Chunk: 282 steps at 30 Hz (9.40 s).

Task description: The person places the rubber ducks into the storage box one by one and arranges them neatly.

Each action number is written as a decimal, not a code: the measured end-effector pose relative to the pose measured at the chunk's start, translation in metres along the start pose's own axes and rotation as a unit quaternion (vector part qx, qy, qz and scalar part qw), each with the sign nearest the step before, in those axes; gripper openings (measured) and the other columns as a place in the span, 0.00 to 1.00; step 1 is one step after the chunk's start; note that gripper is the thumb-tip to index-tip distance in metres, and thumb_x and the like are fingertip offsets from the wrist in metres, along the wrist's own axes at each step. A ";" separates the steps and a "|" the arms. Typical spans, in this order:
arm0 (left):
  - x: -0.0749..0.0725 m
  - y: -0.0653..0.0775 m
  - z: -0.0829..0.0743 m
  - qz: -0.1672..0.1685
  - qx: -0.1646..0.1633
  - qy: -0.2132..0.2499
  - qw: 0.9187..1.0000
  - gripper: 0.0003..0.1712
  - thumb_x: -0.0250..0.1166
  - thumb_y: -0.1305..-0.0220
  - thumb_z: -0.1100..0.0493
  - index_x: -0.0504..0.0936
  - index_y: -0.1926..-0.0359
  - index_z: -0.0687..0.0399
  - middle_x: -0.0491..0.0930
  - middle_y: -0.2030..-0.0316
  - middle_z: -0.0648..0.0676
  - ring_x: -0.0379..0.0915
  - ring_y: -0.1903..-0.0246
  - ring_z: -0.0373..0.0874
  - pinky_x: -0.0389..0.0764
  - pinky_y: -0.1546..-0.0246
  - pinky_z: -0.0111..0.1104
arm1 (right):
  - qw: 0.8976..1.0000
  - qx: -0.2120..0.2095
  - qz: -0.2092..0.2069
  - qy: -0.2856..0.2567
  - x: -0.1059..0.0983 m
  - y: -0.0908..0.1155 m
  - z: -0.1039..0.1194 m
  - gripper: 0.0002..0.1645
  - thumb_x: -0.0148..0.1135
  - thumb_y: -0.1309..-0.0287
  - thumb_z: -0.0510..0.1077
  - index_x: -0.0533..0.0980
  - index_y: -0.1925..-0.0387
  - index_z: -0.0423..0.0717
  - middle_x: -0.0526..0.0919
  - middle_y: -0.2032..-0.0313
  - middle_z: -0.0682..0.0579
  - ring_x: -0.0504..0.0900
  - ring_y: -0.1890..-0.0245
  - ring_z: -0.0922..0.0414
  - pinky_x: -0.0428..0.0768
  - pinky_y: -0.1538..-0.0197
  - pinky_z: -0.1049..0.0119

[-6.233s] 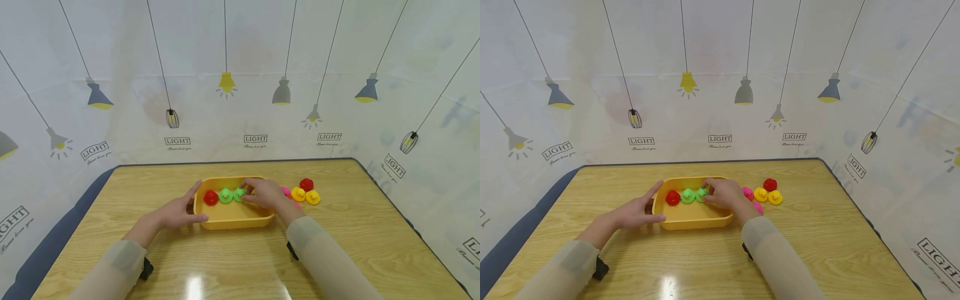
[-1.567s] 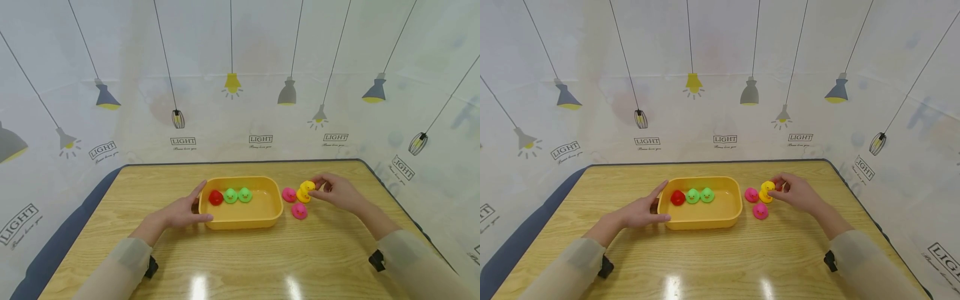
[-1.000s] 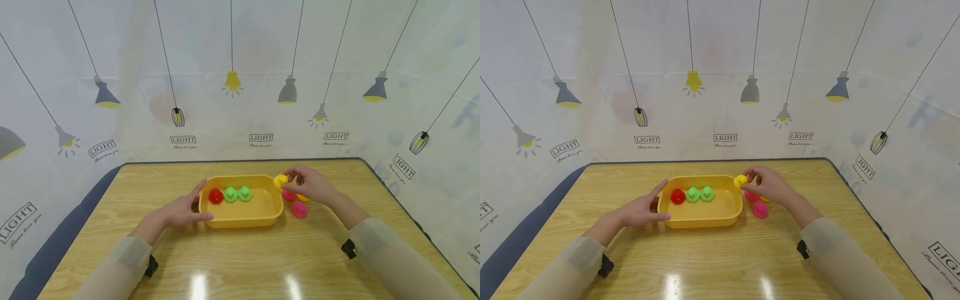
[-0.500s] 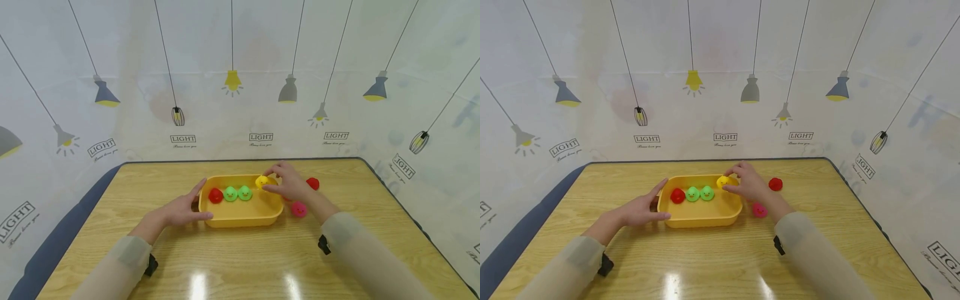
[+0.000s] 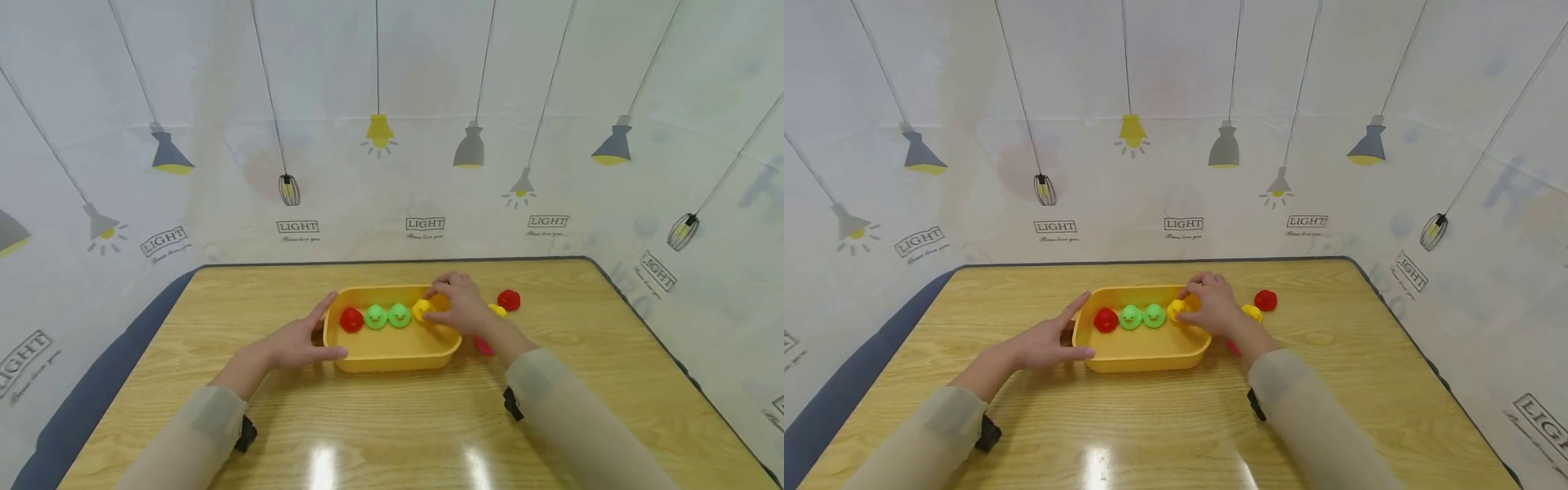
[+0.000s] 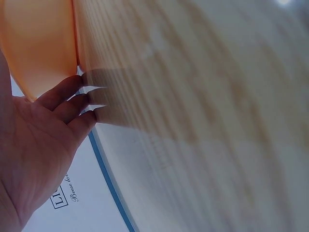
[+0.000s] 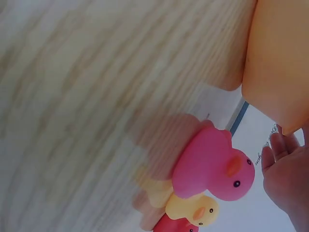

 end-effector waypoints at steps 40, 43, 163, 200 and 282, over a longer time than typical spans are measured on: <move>0.002 0.002 0.001 0.002 -0.004 0.009 1.000 0.72 0.73 0.36 0.24 0.29 0.11 0.22 0.73 0.22 0.64 0.69 0.22 0.66 0.62 0.18 0.64 | 0.996 0.065 0.063 -0.013 0.008 -0.001 0.003 0.23 0.78 0.33 0.57 0.84 0.42 0.54 0.75 0.29 0.40 0.67 0.28 0.37 0.63 0.21 0.35; 0.002 0.002 0.000 0.001 -0.003 0.004 1.000 0.72 0.72 0.36 0.23 0.29 0.11 0.22 0.73 0.22 0.64 0.69 0.22 0.66 0.62 0.18 0.64 | 0.996 0.064 0.057 -0.018 0.008 -0.001 0.002 0.25 0.79 0.34 0.57 0.84 0.41 0.55 0.74 0.28 0.41 0.66 0.27 0.37 0.63 0.20 0.35; 0.000 0.001 -0.001 0.000 -0.009 0.001 1.000 0.74 0.72 0.37 0.23 0.30 0.10 0.30 0.72 0.21 0.64 0.67 0.21 0.66 0.61 0.18 0.65 | 0.991 -0.020 -0.061 -0.116 -0.074 0.062 -0.057 0.22 0.77 0.31 0.44 0.85 0.40 0.42 0.86 0.50 0.44 0.78 0.61 0.54 0.78 0.66 0.70; 0.000 0.001 0.000 0.000 -0.001 0.002 1.000 0.72 0.71 0.36 0.22 0.31 0.10 0.29 0.73 0.21 0.62 0.73 0.25 0.62 0.67 0.21 0.64 | 0.975 -0.089 0.141 -0.149 0.037 0.000 0.098 0.14 0.78 0.31 0.49 0.86 0.47 0.57 0.87 0.53 0.61 0.81 0.57 0.56 0.83 0.51 0.64; 0.000 0.002 -0.001 -0.002 -0.014 0.003 1.000 0.72 0.72 0.37 0.23 0.32 0.10 0.27 0.71 0.21 0.65 0.70 0.24 0.64 0.66 0.19 0.63 | 0.989 0.001 0.059 -0.133 -0.061 0.112 -0.059 0.18 0.76 0.31 0.45 0.86 0.43 0.46 0.87 0.50 0.46 0.77 0.62 0.58 0.80 0.62 0.68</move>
Point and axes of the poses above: each hand's wrist, its own y-axis away from the middle knuckle, its own x-axis out of the palm, z = x × y, the point moved 3 cm from there along -y, towards the middle knuckle
